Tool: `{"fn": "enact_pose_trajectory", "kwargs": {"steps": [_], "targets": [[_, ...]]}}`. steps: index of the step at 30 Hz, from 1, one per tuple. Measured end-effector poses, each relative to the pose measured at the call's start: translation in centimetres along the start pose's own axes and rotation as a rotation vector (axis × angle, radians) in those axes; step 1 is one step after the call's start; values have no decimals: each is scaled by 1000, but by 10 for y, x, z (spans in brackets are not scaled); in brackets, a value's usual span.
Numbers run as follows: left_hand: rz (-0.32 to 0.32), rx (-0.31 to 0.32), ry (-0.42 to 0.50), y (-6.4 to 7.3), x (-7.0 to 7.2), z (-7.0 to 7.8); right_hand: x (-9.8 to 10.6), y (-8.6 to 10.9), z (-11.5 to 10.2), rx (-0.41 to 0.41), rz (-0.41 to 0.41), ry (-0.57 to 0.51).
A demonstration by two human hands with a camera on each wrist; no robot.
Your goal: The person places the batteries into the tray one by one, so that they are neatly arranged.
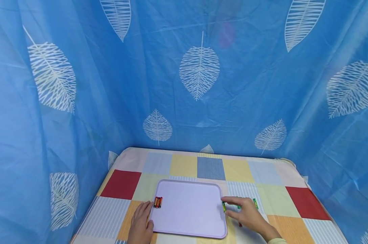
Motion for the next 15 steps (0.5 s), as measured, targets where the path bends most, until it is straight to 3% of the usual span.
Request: {"fn": "enact_pose_trajectory", "kwargs": {"steps": [7,15], "targets": [[50,-88,-26,1,0,3,-22,-17,-14,74,21,-72],[16,-45,-16,0,0,2,-46,-38,-33,120,23,-120]]}}
Point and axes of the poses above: each hand's wrist, its own y-axis away from the middle knuckle, its own x-axis out of the back of the hand, z = x × y, the point moved 9 cm from there along -y, towards the middle knuckle, and after that the axes turned 2 degrees about y, right-handed, at the moved point
